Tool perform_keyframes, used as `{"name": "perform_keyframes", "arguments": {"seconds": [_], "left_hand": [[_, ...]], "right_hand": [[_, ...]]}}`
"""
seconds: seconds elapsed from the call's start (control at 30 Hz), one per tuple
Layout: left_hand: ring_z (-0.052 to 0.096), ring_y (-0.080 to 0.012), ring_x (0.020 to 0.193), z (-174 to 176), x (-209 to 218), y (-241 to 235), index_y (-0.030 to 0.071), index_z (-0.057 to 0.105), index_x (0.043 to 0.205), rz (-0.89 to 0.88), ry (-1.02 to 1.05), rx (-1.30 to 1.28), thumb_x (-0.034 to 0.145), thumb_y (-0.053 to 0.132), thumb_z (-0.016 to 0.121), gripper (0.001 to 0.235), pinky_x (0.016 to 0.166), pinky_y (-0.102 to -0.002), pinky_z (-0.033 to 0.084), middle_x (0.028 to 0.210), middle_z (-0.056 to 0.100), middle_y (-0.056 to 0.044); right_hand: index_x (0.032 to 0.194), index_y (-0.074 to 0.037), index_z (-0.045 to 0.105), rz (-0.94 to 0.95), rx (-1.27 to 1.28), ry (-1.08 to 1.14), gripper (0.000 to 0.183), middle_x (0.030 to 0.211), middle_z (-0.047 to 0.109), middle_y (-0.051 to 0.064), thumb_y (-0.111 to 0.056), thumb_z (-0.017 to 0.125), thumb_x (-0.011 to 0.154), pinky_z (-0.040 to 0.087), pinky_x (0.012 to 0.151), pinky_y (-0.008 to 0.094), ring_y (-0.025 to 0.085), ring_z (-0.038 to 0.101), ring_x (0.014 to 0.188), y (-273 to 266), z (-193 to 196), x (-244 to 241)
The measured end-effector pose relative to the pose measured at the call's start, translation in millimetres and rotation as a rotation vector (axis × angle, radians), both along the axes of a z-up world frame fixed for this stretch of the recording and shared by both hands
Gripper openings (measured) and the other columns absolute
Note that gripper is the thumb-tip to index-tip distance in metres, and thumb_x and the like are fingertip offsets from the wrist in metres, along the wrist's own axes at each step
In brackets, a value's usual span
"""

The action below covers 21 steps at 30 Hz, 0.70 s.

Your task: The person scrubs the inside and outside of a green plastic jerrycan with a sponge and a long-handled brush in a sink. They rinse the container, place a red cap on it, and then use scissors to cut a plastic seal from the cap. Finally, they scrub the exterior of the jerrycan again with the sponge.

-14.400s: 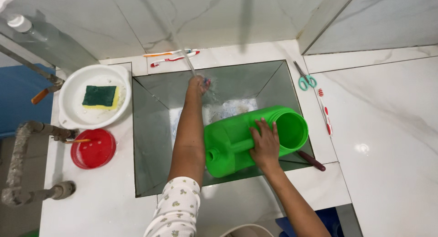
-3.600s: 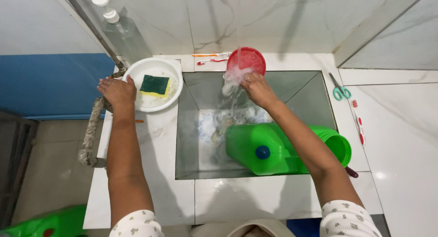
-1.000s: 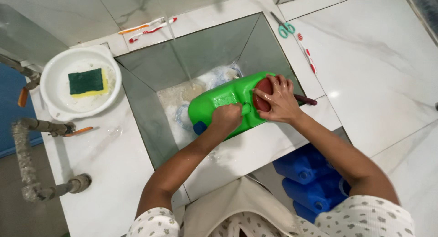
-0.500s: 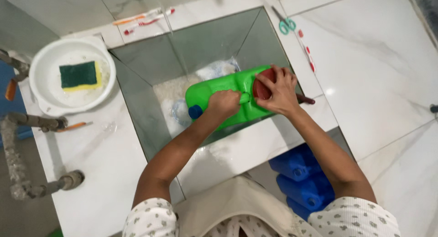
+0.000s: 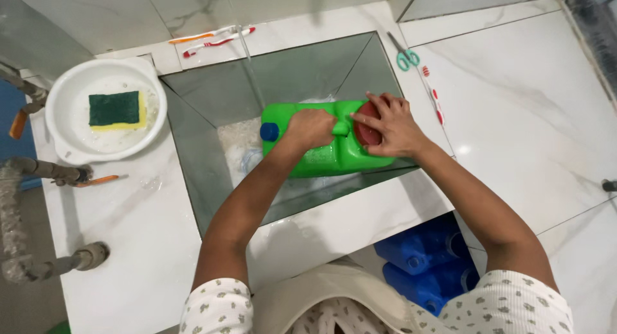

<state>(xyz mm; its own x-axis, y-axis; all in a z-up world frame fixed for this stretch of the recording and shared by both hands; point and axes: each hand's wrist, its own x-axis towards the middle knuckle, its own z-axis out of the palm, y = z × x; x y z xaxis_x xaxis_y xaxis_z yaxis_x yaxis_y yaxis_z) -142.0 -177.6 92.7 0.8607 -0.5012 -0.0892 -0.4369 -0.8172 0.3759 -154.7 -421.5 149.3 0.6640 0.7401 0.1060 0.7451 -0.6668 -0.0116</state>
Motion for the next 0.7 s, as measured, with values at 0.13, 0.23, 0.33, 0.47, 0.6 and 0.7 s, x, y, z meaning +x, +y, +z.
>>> {"name": "perform_keyframes", "arguments": {"seconds": [0.13,0.23,0.33,0.47,0.6,0.7], "left_hand": [[0.073,-0.0372,0.09,-10.2,4.7,-20.8,0.011,0.078,0.09,0.072,0.019,-0.015,0.075,0.016,0.07,0.018,0.077,-0.05,0.059,0.095,0.076,-0.017],[0.075,-0.036,0.091,-18.2,-7.2,-44.6,0.01,0.079,0.09,0.141,0.032,0.011,0.077,0.014,0.068,0.017,0.078,-0.048,0.061,0.097,0.076,-0.019],[0.074,-0.0363,0.092,-9.5,3.3,-41.2,0.01,0.079,0.089,0.076,0.033,0.026,0.079,0.015,0.068,0.016,0.079,-0.049,0.06,0.096,0.076,-0.017],[0.072,-0.0391,0.091,-0.2,10.0,-10.2,0.011,0.077,0.089,0.046,0.029,0.0,0.075,0.017,0.07,0.017,0.079,-0.051,0.058,0.094,0.075,-0.017],[0.072,-0.0393,0.088,-35.6,-9.4,-39.0,0.008,0.074,0.088,0.231,-0.031,-0.194,0.073,0.02,0.073,0.02,0.076,-0.052,0.058,0.09,0.074,-0.019],[0.073,-0.042,0.085,-58.4,-30.5,-103.4,0.003,0.069,0.1,0.469,-0.027,-0.321,0.092,0.014,0.063,0.016,0.078,-0.054,0.058,0.089,0.074,-0.022]], "right_hand": [[0.153,-0.035,0.048,-0.454,-0.004,-0.011,0.082,0.16,0.034,0.026,-0.06,0.068,0.077,0.032,0.101,0.068,0.054,0.038,0.133,8.4,-31.6,4.4],[0.157,-0.033,0.042,-0.706,-0.006,0.108,0.079,0.162,0.031,0.028,-0.07,0.056,0.088,0.034,0.096,0.072,0.057,0.038,0.132,-0.3,-39.6,20.1],[0.158,-0.018,0.036,-0.46,-0.164,0.162,0.099,0.155,0.03,0.031,-0.079,0.057,0.082,0.028,0.098,0.078,0.061,0.033,0.134,-27.3,-36.0,15.6],[0.159,-0.014,0.036,0.046,-0.047,0.047,0.096,0.165,0.029,0.026,-0.072,0.053,0.084,0.029,0.105,0.073,0.057,0.031,0.141,-28.5,-20.6,17.8],[0.159,-0.021,0.035,-0.582,-0.014,0.074,0.09,0.166,0.03,0.017,-0.069,0.05,0.085,0.03,0.108,0.07,0.05,0.032,0.145,15.8,-35.3,31.4],[0.159,-0.01,0.032,-0.916,0.009,0.075,0.092,0.157,0.032,0.027,-0.072,0.047,0.093,0.031,0.102,0.068,0.055,0.035,0.136,26.6,-49.0,66.7]]}}
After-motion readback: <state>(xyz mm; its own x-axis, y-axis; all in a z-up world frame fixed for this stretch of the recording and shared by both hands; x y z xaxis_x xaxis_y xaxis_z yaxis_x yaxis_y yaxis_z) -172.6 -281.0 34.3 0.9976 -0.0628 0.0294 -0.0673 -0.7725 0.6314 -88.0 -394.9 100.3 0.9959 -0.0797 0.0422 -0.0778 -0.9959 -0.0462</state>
